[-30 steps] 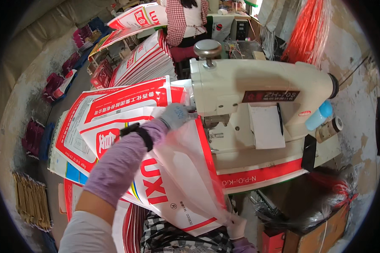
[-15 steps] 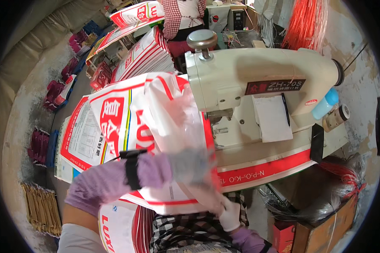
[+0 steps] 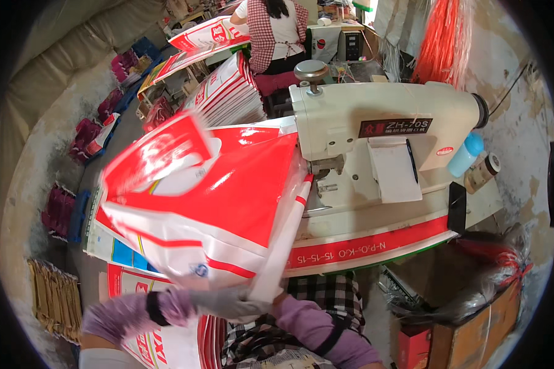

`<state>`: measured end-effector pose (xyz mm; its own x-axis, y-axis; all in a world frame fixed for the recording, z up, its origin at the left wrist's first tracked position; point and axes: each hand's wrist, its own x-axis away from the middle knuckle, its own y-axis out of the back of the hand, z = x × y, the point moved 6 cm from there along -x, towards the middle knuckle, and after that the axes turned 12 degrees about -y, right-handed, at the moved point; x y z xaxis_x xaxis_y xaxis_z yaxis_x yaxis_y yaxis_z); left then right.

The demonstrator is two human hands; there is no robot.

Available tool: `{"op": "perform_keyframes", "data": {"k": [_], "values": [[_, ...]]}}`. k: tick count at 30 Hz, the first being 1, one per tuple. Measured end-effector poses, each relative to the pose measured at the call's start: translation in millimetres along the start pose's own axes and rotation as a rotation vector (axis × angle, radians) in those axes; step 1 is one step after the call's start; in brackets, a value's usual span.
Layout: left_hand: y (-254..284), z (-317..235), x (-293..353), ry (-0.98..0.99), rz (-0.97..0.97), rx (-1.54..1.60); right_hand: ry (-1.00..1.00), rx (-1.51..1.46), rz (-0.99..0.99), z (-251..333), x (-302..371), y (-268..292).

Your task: Feeding large fertilizer bags into an industrial sewing machine to seal the edges.

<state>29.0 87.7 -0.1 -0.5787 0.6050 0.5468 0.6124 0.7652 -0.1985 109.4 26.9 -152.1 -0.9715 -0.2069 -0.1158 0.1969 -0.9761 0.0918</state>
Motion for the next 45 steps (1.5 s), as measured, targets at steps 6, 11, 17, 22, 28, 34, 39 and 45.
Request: {"op": "perform_keyframes", "data": {"k": [6, 11, 17, 22, 28, 34, 39, 45], "values": [[8, -43, -3, -0.552, -0.222, -0.338, -0.694, -1.125, 0.148, 38, -15, 72], [-58, -87, -15, -0.503, 0.010, -1.714, -0.529, -0.450, -0.004, 79, -28, 96], [-72, -62, -46, 0.001, 0.697, -1.449, -0.468, 0.548, 0.052, 90, -20, 82], [-32, -141, -35, -0.252, 0.715, -1.935, -0.333, 0.803, 0.099, 72, -38, 83], [-13, -65, -115, 0.173, 0.858, -1.266, -0.497, 1.145, 0.091, 70, -138, 94], [-38, -237, -71, -0.158, 0.694, -1.377, -0.599, 0.916, 0.095, 46, -137, 97], [19, -199, -67, -0.300, 0.073, -1.888, -0.480, 0.892, 0.187, 49, -131, 91], [-88, -89, -70, -0.924, 0.022, -1.541, -0.414, 0.610, 0.172, 55, -51, 95]]}}
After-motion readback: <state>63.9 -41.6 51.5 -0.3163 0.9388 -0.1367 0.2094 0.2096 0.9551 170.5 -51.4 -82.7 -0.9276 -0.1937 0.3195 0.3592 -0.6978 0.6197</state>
